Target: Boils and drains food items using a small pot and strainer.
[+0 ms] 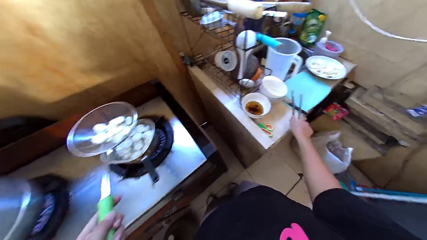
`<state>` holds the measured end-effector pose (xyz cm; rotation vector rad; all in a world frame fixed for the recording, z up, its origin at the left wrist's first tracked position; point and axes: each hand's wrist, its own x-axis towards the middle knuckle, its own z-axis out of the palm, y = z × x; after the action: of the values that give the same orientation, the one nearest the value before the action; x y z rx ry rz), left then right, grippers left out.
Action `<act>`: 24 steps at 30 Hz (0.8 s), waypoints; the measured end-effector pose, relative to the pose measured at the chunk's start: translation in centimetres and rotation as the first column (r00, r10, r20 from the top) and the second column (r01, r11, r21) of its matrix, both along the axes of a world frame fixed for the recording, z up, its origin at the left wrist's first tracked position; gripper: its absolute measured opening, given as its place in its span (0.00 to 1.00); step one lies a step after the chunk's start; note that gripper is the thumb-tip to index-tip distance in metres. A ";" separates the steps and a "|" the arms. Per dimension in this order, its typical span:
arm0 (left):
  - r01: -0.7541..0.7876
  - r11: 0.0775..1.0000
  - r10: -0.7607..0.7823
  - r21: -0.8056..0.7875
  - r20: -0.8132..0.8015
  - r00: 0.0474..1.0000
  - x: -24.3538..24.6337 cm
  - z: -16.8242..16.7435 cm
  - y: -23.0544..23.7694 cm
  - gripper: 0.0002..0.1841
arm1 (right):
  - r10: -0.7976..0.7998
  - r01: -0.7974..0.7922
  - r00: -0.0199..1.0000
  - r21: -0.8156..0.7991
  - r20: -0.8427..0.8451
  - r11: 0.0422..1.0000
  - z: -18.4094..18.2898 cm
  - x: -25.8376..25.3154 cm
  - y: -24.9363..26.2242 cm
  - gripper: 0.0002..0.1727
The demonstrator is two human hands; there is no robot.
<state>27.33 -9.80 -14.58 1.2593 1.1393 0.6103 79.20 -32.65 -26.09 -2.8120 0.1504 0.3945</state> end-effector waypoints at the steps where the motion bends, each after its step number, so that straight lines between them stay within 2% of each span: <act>1: -0.051 0.999 0.051 0.013 -0.021 0.998 0.3 0.4 -0.5 0.16 | 0.017 -0.017 1.000 0.012 0.002 1.000 -0.3 0.8 0.7 0.38; 4: -0.169 0.982 0.172 0.084 -0.024 0.985 0.7 0.7 -1.5 0.17 | 0.124 -0.124 0.992 0.029 -0.011 0.992 -1.7 2.3 2.1 0.40; 9: -0.203 0.977 0.204 0.059 -0.013 0.979 -0.1 1.1 -1.1 0.17 | 0.228 -0.228 0.973 -0.009 0.024 0.974 -2.0 2.3 2.0 0.44; 12: -0.218 0.975 0.218 0.039 -0.008 0.976 -0.5 0.9 -0.8 0.17 | 0.270 -0.270 0.957 -0.015 0.107 0.963 0.7 0.1 0.5 0.43; 14: -0.219 0.975 0.219 0.024 0.006 0.976 -0.8 0.6 -0.6 0.17 | 0.399 -0.414 0.906 0.105 0.138 0.904 3.3 -2.6 -0.2 0.35; 15: -0.217 0.976 0.216 0.022 0.014 0.976 -0.9 0.5 -0.5 0.17 | 0.535 -0.551 0.835 0.216 0.131 0.806 4.5 -4.3 -0.1 0.30; 17: -0.213 0.977 0.212 0.017 0.019 0.977 -1.0 0.4 -0.1 0.17 | 0.827 -0.751 0.560 0.448 0.042 0.485 6.7 -9.6 1.6 0.21; 18: -0.210 0.978 0.210 0.017 0.020 0.978 -1.1 0.3 0.0 0.17 | 0.927 -0.769 0.374 0.553 -0.019 0.321 7.3 -12.9 3.2 0.19; 20: -0.207 0.978 0.207 0.012 0.030 0.978 -1.2 0.2 0.3 0.17 | 0.994 -0.712 -0.016 0.700 -0.105 0.062 6.1 -19.6 7.4 0.17; 21: -0.209 0.978 0.209 0.006 0.038 0.977 -1.3 0.1 0.3 0.16 | 0.973 -0.670 -0.181 0.742 -0.142 -0.016 4.7 -22.7 9.5 0.17; 22: -0.212 0.977 0.211 0.005 0.045 0.976 -1.4 0.0 0.3 0.17 | 0.944 -0.632 -0.279 0.774 -0.177 -0.042 2.7 -25.7 11.5 0.18; 23: -0.214 0.977 0.214 0.005 0.048 0.976 -1.5 0.0 0.3 0.17 | 0.926 -0.601 -0.308 0.799 -0.216 -0.013 0.5 -28.5 13.1 0.21; 24: -0.213 0.977 0.213 0.006 0.046 0.976 -1.7 -0.1 0.3 0.17 | 0.923 -0.571 -0.268 0.818 -0.275 0.078 -1.7 -31.0 14.5 0.25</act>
<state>25.60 -9.54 -14.67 1.1348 1.2436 0.8021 48.17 -18.18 -27.83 -1.4386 -1.6145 1.8097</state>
